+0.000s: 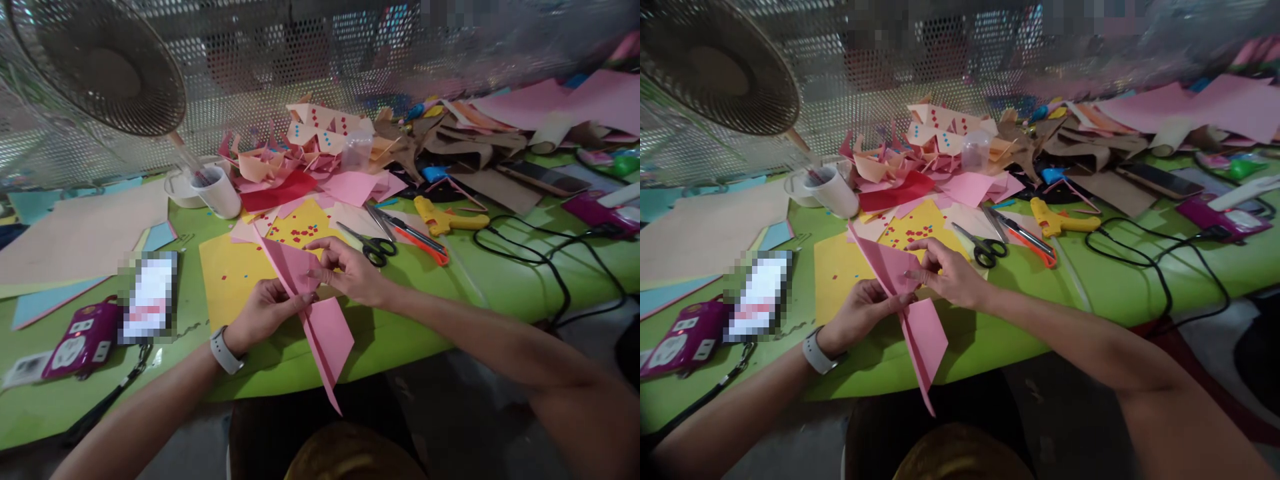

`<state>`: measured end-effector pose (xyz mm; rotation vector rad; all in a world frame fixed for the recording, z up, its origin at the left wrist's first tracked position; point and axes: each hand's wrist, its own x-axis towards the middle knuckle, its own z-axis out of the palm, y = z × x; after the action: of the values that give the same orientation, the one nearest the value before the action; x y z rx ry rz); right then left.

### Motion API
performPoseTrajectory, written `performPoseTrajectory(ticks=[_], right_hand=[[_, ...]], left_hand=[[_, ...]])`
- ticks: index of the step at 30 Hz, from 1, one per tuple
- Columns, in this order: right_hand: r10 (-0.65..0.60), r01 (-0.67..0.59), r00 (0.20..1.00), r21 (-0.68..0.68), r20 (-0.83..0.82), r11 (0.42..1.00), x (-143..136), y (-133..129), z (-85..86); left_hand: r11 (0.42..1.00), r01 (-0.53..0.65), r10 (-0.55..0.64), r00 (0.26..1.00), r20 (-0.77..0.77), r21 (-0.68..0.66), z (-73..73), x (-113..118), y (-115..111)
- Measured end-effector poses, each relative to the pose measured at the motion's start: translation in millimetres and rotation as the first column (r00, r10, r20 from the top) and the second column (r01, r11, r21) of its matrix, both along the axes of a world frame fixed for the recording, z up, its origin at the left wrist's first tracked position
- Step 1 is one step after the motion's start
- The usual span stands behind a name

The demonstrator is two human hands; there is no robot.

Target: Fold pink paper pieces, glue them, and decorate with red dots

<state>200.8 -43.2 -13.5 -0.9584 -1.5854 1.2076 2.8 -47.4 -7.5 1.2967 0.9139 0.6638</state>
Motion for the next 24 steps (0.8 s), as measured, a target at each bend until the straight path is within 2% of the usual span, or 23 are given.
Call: performPoseTrajectory(ticks=[5,8,12,17,21,24], right_hand=[[0.046,-0.059,0.993,-0.127,-0.106,0.99,0.3,2.7,-0.6],[0.039,-0.057,0.992,-0.152,-0.121,0.987,0.0,3.4,-1.4],[0.055,-0.074,0.991,-0.157,-0.122,0.985,-1.5,2.8,-2.8],[0.09,-0.126,0.983,-0.229,-0.162,0.965,0.1,2.1,-0.5],[0.02,-0.042,0.996,-0.262,-0.084,0.964,3.3,-0.3,4.7],[0.106,-0.098,0.994,-0.309,0.008,0.946,2.8,-1.6,7.5]], left_hand=[[0.999,-0.003,0.004,1.0,0.014,-0.045,0.6,1.9,-0.2],[0.997,-0.015,0.017,0.999,0.029,-0.081,-0.8,2.9,0.2],[0.999,-0.016,0.016,1.0,0.009,-0.05,-2.4,1.0,1.9],[0.999,0.018,-0.018,1.0,0.021,-0.028,0.5,-1.1,2.1],[0.997,0.005,0.001,0.997,0.082,-0.076,3.1,-0.1,2.1],[0.995,0.007,0.002,0.996,0.091,-0.101,4.0,0.7,2.7]])
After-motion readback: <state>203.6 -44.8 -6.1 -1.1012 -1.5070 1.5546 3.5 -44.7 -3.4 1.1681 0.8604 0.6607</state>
